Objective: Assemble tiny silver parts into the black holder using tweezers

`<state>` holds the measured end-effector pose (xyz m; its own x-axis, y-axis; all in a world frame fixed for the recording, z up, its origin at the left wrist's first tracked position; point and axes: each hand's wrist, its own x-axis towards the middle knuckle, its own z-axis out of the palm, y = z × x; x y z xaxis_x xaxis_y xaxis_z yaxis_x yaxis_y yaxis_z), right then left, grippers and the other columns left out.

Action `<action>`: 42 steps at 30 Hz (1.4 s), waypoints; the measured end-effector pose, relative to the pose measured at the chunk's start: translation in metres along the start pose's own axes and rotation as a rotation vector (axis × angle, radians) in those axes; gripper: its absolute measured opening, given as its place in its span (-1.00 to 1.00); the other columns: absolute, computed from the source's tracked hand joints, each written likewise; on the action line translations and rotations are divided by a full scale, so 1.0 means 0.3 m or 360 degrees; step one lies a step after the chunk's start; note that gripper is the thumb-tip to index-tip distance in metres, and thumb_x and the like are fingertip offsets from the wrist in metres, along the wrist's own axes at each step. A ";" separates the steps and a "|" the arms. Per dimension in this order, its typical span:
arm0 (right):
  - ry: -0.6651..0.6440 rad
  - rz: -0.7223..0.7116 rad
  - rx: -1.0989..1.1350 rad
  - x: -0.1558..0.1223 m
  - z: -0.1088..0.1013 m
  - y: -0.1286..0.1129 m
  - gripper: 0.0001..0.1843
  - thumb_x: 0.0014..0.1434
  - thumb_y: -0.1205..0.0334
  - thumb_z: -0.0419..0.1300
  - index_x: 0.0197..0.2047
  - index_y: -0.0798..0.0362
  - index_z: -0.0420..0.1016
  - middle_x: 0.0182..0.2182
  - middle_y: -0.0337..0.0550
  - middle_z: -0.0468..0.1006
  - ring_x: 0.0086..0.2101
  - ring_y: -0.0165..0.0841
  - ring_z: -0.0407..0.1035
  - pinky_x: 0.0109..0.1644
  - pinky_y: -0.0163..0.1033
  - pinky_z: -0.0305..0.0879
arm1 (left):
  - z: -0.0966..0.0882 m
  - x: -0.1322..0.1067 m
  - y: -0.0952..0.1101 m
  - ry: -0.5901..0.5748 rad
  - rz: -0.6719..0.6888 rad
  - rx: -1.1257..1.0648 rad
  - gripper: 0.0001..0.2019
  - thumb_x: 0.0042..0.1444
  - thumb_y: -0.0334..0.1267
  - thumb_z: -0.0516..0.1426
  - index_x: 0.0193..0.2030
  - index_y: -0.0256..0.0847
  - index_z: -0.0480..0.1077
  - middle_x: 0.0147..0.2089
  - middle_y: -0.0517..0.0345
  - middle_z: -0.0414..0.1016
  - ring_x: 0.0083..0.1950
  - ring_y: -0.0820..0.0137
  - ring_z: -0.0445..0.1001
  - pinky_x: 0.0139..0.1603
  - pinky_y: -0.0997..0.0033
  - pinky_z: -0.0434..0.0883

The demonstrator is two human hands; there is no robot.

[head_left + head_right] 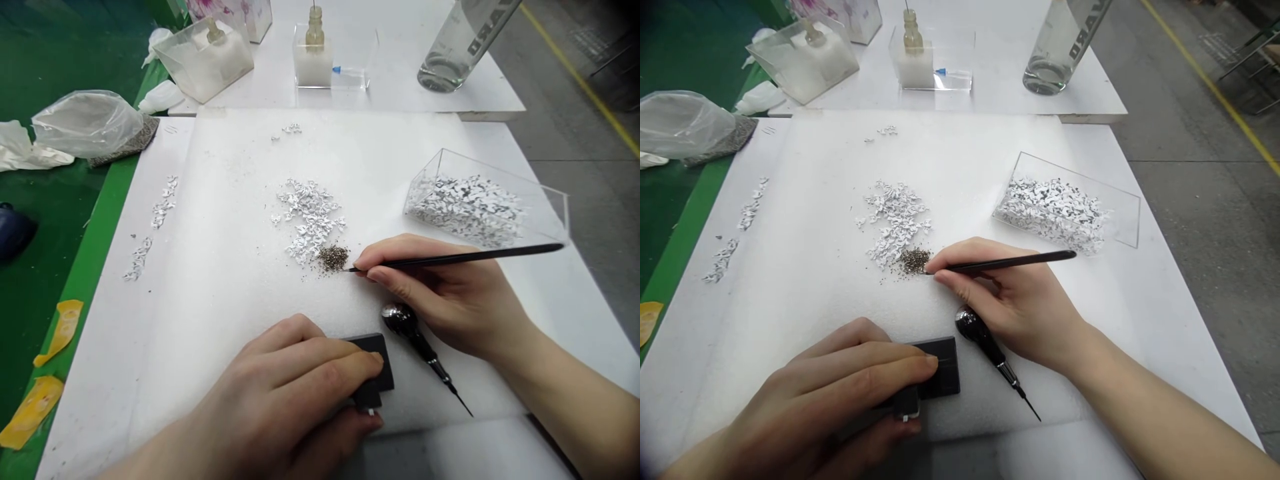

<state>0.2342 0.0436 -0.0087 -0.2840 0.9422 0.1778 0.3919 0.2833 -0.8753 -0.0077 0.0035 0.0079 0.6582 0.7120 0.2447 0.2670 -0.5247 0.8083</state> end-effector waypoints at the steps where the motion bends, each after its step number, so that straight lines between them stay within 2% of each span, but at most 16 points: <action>1: -0.0002 0.0001 -0.0005 0.000 0.000 0.000 -0.84 0.35 0.34 0.35 -0.06 -0.11 0.69 -0.13 -0.19 0.76 -0.11 -0.23 0.66 -0.10 -0.22 0.67 | 0.000 0.000 -0.001 -0.0005 0.0005 -0.0002 -0.74 0.37 -0.37 0.25 0.17 -0.29 0.50 -0.02 0.01 0.74 -0.14 0.34 0.61 -0.05 0.38 0.65; 10: -0.0061 -0.0069 0.0033 -0.001 0.000 0.005 -0.80 0.37 0.37 0.32 -0.01 -0.11 0.67 -0.09 -0.21 0.74 -0.07 -0.29 0.64 0.04 -0.25 0.64 | -0.006 0.001 0.000 -0.0027 -0.0007 -0.0024 -0.74 0.36 -0.35 0.27 0.15 -0.28 0.50 -0.03 0.02 0.74 -0.14 0.35 0.62 -0.05 0.38 0.66; 20: -0.0058 -0.0088 0.0027 0.001 0.002 0.003 -0.84 0.37 0.39 0.34 -0.03 -0.02 0.67 -0.10 -0.19 0.74 -0.06 -0.37 0.64 0.06 -0.38 0.60 | 0.001 0.001 0.002 -0.0018 -0.0023 -0.0023 -0.76 0.39 -0.33 0.25 0.15 -0.26 0.52 0.01 0.00 0.74 -0.12 0.34 0.64 -0.04 0.35 0.68; 26: -0.0055 -0.0116 0.0008 0.001 0.001 0.002 -0.85 0.38 0.42 0.32 -0.04 0.03 0.66 -0.12 -0.21 0.74 -0.08 -0.45 0.63 0.08 -0.48 0.55 | 0.004 -0.004 0.002 -0.0007 -0.0027 -0.0041 -0.78 0.36 -0.38 0.28 0.12 -0.33 0.54 0.01 0.06 0.73 -0.11 0.38 0.60 -0.01 0.42 0.62; 42: -0.0056 -0.0161 -0.0039 0.000 0.003 0.002 -0.87 0.38 0.41 0.33 -0.03 0.09 0.66 -0.10 -0.15 0.74 -0.06 -0.45 0.62 0.13 -0.51 0.51 | 0.007 0.004 -0.001 0.0001 -0.0028 -0.0052 -0.76 0.34 -0.38 0.28 0.12 -0.33 0.54 0.03 0.09 0.73 -0.12 0.38 0.58 -0.03 0.41 0.60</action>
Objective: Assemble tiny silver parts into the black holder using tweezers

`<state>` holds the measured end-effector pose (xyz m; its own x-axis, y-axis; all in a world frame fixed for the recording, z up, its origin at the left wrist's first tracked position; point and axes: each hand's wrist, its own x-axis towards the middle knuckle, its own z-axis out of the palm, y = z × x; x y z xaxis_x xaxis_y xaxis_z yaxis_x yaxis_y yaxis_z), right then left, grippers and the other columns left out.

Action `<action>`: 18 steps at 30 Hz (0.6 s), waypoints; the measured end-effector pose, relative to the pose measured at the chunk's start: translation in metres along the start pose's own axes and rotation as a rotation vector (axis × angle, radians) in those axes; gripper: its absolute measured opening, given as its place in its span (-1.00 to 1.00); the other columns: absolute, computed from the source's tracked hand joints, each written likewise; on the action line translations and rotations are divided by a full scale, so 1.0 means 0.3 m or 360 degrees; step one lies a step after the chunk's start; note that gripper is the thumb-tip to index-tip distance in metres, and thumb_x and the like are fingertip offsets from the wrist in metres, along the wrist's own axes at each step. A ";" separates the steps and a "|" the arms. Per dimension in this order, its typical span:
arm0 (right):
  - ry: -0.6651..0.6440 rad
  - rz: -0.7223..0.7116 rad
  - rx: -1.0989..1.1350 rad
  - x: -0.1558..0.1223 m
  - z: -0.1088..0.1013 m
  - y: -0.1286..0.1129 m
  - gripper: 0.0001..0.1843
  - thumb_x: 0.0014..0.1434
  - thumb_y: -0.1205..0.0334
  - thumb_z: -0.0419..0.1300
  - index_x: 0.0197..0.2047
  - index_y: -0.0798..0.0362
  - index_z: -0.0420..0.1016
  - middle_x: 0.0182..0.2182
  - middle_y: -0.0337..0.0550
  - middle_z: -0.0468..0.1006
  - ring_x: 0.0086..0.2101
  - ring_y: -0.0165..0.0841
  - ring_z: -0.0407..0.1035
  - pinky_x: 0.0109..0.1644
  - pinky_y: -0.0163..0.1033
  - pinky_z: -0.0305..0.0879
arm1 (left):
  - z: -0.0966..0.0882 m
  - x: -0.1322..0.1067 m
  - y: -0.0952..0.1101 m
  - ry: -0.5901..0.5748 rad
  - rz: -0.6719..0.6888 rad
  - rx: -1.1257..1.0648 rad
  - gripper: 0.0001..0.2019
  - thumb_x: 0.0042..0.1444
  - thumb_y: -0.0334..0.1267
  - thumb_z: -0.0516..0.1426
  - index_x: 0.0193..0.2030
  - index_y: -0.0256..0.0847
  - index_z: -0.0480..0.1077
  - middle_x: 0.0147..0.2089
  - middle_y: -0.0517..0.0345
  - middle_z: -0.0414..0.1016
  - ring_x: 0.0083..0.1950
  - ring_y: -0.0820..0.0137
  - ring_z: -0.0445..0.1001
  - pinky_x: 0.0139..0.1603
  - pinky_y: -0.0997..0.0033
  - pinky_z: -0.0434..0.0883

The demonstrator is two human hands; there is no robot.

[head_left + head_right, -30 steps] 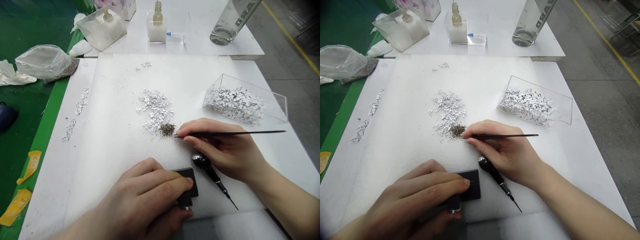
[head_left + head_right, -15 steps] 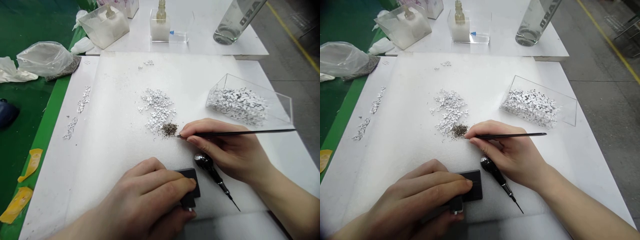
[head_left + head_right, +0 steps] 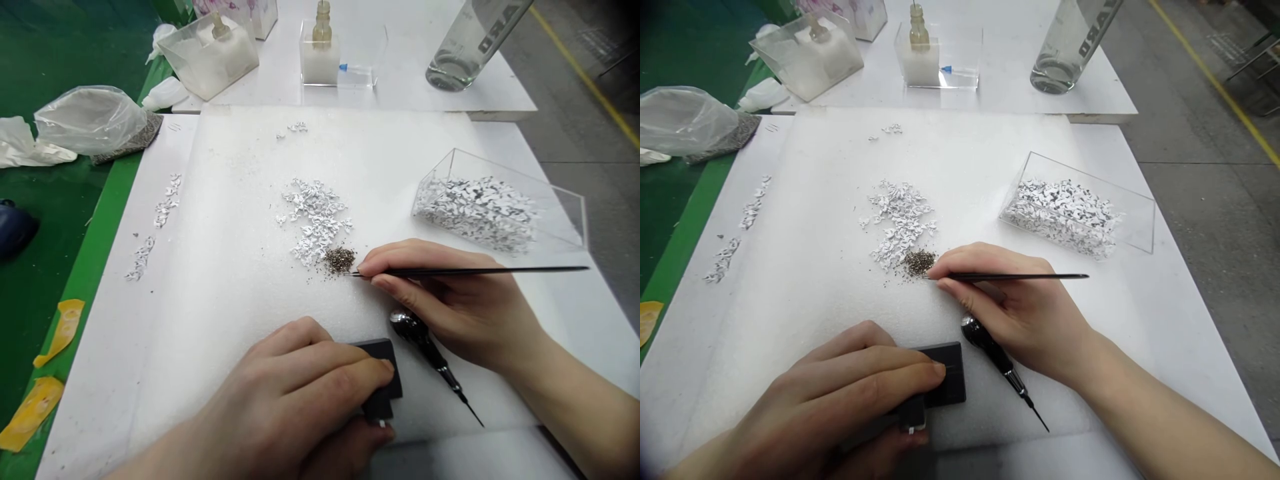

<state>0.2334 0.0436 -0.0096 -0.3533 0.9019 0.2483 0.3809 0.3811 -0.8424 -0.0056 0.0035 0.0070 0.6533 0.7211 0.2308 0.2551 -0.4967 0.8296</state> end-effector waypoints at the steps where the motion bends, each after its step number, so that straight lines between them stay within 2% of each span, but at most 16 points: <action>1: 0.0003 -0.0002 0.0002 0.000 0.000 -0.001 -0.87 0.37 0.41 0.33 -0.03 0.09 0.67 -0.10 -0.16 0.74 -0.06 -0.45 0.62 0.14 -0.50 0.51 | 0.001 0.000 0.001 0.0004 0.0000 0.0003 -0.76 0.35 -0.39 0.28 0.12 -0.33 0.54 0.02 0.09 0.73 -0.12 0.39 0.58 -0.02 0.41 0.60; 7: 0.0030 0.0023 0.0053 -0.004 -0.001 0.002 -0.86 0.38 0.41 0.34 -0.04 0.05 0.68 -0.11 -0.21 0.75 -0.08 -0.46 0.63 0.09 -0.49 0.53 | 0.003 -0.001 0.002 0.0002 0.0027 0.0053 -0.77 0.37 -0.37 0.26 0.13 -0.34 0.54 0.01 0.08 0.73 -0.13 0.39 0.58 -0.03 0.41 0.60; 11: 0.0024 0.0002 0.0242 -0.010 -0.016 -0.002 -0.86 0.38 0.38 0.34 -0.04 -0.02 0.68 -0.14 -0.25 0.74 -0.11 -0.44 0.62 0.02 -0.44 0.56 | 0.004 -0.002 0.004 0.0032 0.0085 0.0055 -0.77 0.37 -0.42 0.25 0.14 -0.37 0.52 -0.03 0.06 0.72 -0.17 0.41 0.57 -0.08 0.39 0.58; 15: -0.0107 -0.0077 0.0591 -0.028 -0.051 -0.040 -0.86 0.42 0.36 0.30 -0.03 -0.03 0.67 -0.15 -0.19 0.72 -0.10 -0.29 0.64 0.03 -0.20 0.62 | 0.014 -0.012 0.007 0.0139 0.0116 0.0065 -0.74 0.34 -0.47 0.25 0.15 -0.39 0.52 -0.05 0.04 0.71 -0.15 0.40 0.56 -0.08 0.37 0.56; 18: -0.0324 -0.0106 0.0765 -0.047 -0.074 -0.081 -0.86 0.42 0.38 0.30 -0.01 0.01 0.66 -0.15 -0.12 0.70 -0.08 -0.19 0.65 0.03 -0.07 0.65 | 0.023 -0.017 0.006 0.0208 0.0123 0.0038 -0.74 0.31 -0.49 0.26 0.13 -0.39 0.51 -0.04 0.01 0.72 -0.16 0.40 0.56 -0.09 0.35 0.54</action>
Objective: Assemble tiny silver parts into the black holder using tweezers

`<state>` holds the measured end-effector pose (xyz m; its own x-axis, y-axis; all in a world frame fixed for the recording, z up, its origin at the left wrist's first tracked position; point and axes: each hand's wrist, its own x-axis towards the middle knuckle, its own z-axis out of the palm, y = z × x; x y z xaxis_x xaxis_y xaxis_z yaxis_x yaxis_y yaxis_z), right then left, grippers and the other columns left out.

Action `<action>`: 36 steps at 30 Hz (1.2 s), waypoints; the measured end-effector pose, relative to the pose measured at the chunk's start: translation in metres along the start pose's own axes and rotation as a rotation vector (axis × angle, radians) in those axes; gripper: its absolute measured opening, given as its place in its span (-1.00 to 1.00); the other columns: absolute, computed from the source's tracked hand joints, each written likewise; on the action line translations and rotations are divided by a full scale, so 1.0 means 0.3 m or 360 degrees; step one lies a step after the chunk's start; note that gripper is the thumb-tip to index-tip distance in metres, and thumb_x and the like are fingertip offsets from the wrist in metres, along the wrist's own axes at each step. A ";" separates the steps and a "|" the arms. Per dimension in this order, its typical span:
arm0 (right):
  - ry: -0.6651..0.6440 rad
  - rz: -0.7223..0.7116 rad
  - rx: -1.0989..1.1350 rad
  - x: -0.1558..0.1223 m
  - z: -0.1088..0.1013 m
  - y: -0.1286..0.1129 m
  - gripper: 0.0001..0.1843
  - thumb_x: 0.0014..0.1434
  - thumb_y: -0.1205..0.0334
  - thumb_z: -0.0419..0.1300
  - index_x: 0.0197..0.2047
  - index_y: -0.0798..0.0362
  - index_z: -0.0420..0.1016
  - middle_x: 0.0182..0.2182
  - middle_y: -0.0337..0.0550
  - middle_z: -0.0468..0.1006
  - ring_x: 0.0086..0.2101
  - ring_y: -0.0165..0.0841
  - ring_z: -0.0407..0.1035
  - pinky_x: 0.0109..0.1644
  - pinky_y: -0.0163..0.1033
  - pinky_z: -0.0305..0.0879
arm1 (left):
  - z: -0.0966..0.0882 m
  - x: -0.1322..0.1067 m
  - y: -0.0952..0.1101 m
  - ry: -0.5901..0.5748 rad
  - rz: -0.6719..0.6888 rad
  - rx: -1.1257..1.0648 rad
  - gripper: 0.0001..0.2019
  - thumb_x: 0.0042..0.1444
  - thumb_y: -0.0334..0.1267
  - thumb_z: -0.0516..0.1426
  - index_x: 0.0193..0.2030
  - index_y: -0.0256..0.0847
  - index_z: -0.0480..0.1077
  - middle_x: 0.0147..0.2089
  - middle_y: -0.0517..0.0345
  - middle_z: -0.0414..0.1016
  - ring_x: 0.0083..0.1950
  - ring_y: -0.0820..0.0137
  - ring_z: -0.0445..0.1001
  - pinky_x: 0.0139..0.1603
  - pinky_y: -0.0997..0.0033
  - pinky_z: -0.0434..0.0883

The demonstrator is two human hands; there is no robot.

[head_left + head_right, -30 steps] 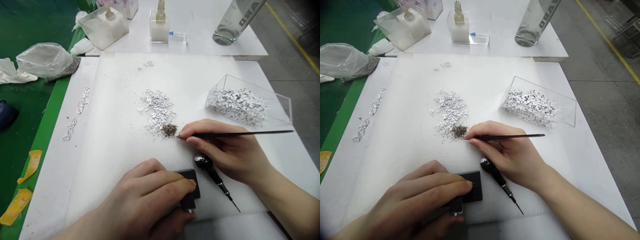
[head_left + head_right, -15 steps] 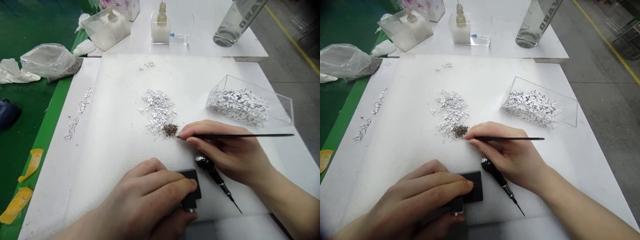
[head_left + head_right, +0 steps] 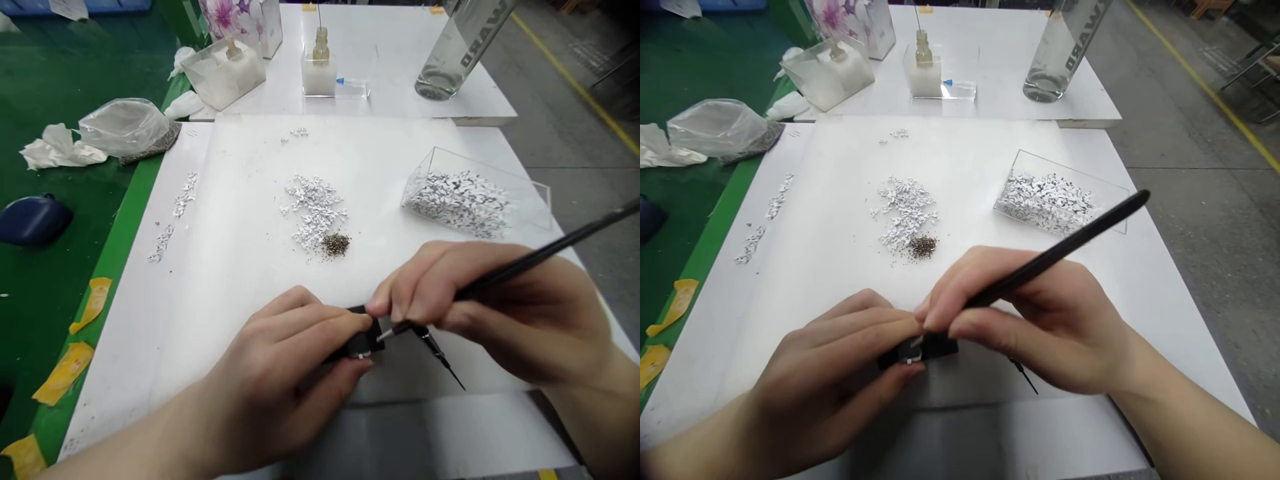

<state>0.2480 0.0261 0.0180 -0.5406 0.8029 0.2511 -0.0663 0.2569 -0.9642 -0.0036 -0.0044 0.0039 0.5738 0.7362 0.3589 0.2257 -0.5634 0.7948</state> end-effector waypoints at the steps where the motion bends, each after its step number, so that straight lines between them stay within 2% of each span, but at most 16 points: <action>1: -0.0064 0.0011 0.0014 -0.004 0.002 -0.011 -0.85 0.41 0.39 0.30 -0.01 0.03 0.65 -0.15 -0.10 0.70 -0.09 -0.19 0.65 0.02 -0.08 0.66 | 0.002 -0.001 -0.001 0.0012 -0.0002 -0.0010 -0.74 0.31 -0.50 0.26 0.12 -0.37 0.52 -0.03 0.00 0.72 -0.18 0.41 0.56 -0.10 0.35 0.54; 4: -0.0183 -0.0003 -0.0048 -0.011 0.009 -0.022 -0.86 0.41 0.39 0.29 -0.02 0.06 0.66 -0.16 -0.07 0.70 -0.10 -0.20 0.65 0.01 -0.12 0.65 | 0.006 0.002 0.000 0.0031 -0.0017 -0.0011 -0.77 0.29 -0.52 0.26 0.06 -0.31 0.53 -0.03 0.02 0.73 -0.17 0.41 0.58 -0.08 0.35 0.53; 8: -0.0224 -0.0058 -0.0169 -0.008 0.011 -0.011 -0.87 0.41 0.35 0.31 -0.01 0.07 0.66 -0.14 -0.05 0.72 -0.09 -0.22 0.65 0.02 -0.17 0.64 | 0.004 0.008 0.005 0.0026 -0.0042 -0.0025 -0.78 0.30 -0.50 0.24 0.03 -0.23 0.53 -0.07 0.09 0.73 -0.20 0.41 0.58 -0.09 0.33 0.52; 12: -0.0286 -0.0099 -0.0269 -0.003 0.009 -0.014 -0.86 0.39 0.40 0.31 -0.03 0.06 0.65 -0.12 -0.06 0.73 -0.07 -0.26 0.66 0.05 -0.22 0.64 | 0.000 0.008 0.008 -0.0011 -0.0069 -0.0037 -0.85 0.32 -0.48 0.22 -0.02 -0.23 0.53 -0.16 0.09 0.71 -0.23 0.39 0.58 -0.12 0.31 0.50; 22: -0.0271 -0.0111 -0.0317 -0.004 0.011 -0.020 -0.85 0.38 0.35 0.34 -0.02 0.01 0.69 -0.14 -0.06 0.75 -0.10 -0.22 0.67 0.01 -0.19 0.66 | 0.013 0.001 -0.012 0.0021 -0.0021 -0.0070 -0.85 0.35 -0.44 0.20 0.00 -0.25 0.54 -0.15 0.09 0.70 -0.22 0.41 0.57 -0.09 0.33 0.48; 36: -0.0264 -0.0109 -0.0326 -0.005 0.011 -0.025 -0.86 0.38 0.34 0.35 -0.02 0.00 0.68 -0.16 -0.08 0.75 -0.11 -0.23 0.68 0.00 -0.21 0.67 | 0.009 0.001 -0.008 -0.0013 -0.0088 -0.0087 -0.86 0.33 -0.44 0.21 -0.01 -0.26 0.54 -0.17 0.14 0.68 -0.23 0.43 0.55 -0.09 0.35 0.45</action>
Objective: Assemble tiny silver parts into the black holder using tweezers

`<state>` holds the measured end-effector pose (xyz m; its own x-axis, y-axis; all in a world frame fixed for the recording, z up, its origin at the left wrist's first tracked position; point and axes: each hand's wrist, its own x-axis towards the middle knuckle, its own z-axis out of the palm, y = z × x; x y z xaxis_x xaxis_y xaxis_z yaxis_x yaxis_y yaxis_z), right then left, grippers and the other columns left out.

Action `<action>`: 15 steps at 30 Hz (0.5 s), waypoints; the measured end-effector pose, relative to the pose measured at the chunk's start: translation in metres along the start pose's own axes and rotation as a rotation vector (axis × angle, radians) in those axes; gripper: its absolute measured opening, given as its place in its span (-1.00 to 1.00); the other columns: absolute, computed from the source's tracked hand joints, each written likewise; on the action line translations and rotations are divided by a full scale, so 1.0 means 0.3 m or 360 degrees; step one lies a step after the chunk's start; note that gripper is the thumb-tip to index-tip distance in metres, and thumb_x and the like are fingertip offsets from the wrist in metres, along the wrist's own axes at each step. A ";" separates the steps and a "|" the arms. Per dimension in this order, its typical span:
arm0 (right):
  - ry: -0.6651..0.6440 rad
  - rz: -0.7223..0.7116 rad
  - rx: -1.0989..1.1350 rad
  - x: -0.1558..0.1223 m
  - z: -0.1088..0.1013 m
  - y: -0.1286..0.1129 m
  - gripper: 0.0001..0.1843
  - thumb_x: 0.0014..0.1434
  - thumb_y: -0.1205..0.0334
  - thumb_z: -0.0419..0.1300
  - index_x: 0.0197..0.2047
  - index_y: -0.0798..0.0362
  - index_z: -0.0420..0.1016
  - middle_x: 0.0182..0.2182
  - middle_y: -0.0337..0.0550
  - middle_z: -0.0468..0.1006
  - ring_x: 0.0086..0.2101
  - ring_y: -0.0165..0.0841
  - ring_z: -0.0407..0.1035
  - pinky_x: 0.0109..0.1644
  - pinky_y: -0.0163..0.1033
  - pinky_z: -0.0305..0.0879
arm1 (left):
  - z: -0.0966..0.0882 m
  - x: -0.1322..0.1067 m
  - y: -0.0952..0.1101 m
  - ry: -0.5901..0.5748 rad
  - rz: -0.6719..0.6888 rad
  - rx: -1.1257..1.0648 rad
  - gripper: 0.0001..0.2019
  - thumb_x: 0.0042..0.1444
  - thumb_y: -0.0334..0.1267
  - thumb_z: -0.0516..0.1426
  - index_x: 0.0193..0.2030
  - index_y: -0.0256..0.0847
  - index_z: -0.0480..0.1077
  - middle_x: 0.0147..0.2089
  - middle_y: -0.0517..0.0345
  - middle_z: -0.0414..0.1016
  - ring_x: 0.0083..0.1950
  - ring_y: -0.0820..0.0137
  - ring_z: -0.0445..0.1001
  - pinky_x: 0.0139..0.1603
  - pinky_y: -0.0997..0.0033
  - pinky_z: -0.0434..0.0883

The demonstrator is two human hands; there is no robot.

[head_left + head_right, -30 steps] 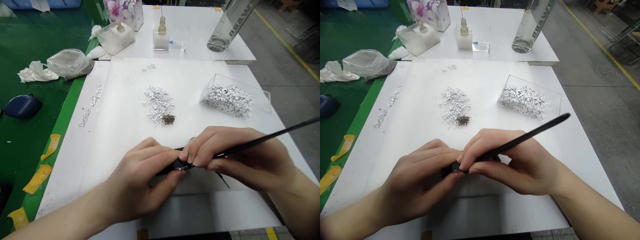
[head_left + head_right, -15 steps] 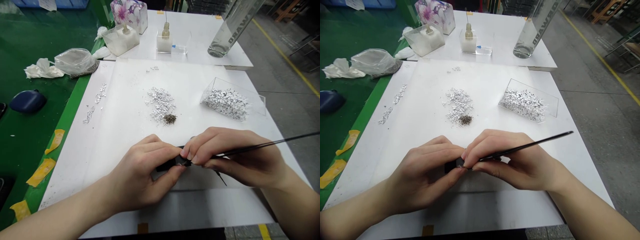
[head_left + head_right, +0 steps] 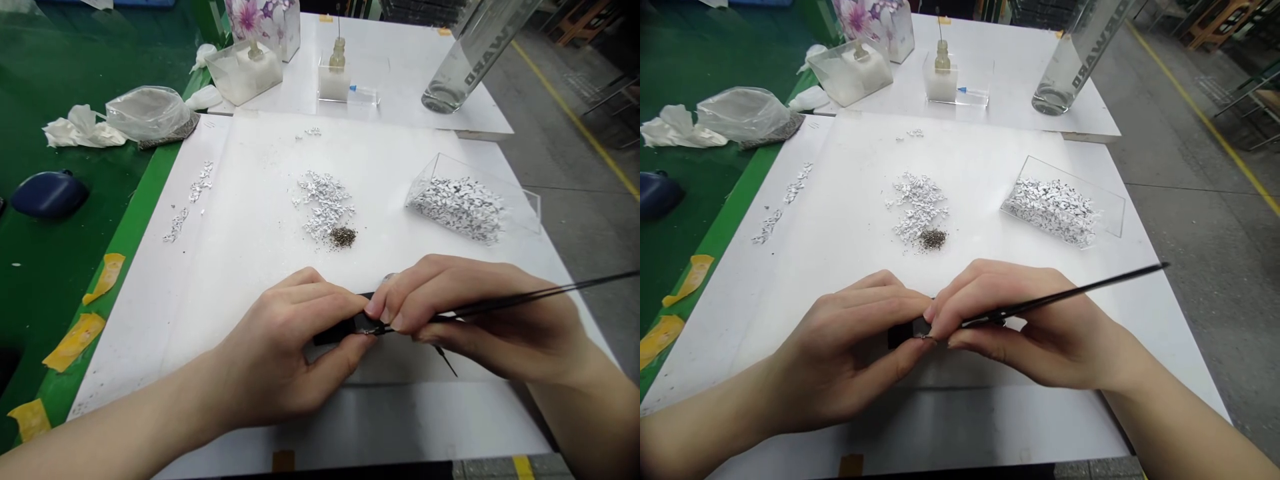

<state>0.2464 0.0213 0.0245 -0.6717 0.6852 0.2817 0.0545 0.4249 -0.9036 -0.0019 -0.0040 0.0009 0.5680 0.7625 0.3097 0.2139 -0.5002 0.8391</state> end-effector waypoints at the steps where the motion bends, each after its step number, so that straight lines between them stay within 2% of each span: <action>1: -0.0002 0.0001 -0.0002 0.000 0.000 0.000 -0.86 0.38 0.34 0.35 -0.02 0.00 0.68 -0.16 -0.08 0.75 -0.10 -0.23 0.67 0.01 -0.21 0.67 | 0.000 0.001 0.000 0.0003 0.0002 -0.0007 -0.85 0.33 -0.45 0.21 -0.01 -0.25 0.54 -0.16 0.14 0.68 -0.22 0.43 0.55 -0.08 0.35 0.45; 9: 0.0040 0.0035 0.0065 -0.005 0.001 0.003 -0.78 0.35 0.39 0.35 0.01 -0.05 0.71 -0.16 -0.11 0.75 -0.10 -0.20 0.68 0.01 -0.15 0.68 | 0.004 0.002 -0.002 0.0025 -0.0005 -0.0012 -0.85 0.34 -0.42 0.21 -0.01 -0.21 0.56 -0.15 0.15 0.70 -0.20 0.41 0.58 -0.06 0.35 0.50; 15: 0.0055 0.0012 0.0070 -0.006 0.004 0.008 -0.77 0.36 0.41 0.34 0.02 -0.03 0.70 -0.15 -0.10 0.75 -0.10 -0.20 0.67 0.01 -0.13 0.68 | 0.005 0.007 -0.004 0.0025 0.0036 -0.0025 -0.88 0.34 -0.43 0.21 -0.04 -0.25 0.56 -0.14 0.08 0.71 -0.19 0.39 0.60 -0.06 0.33 0.50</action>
<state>0.2470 0.0205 0.0214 -0.6454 0.7086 0.2851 0.0264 0.3937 -0.9189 0.0002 -0.0025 -0.0001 0.5601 0.7574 0.3355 0.1888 -0.5111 0.8385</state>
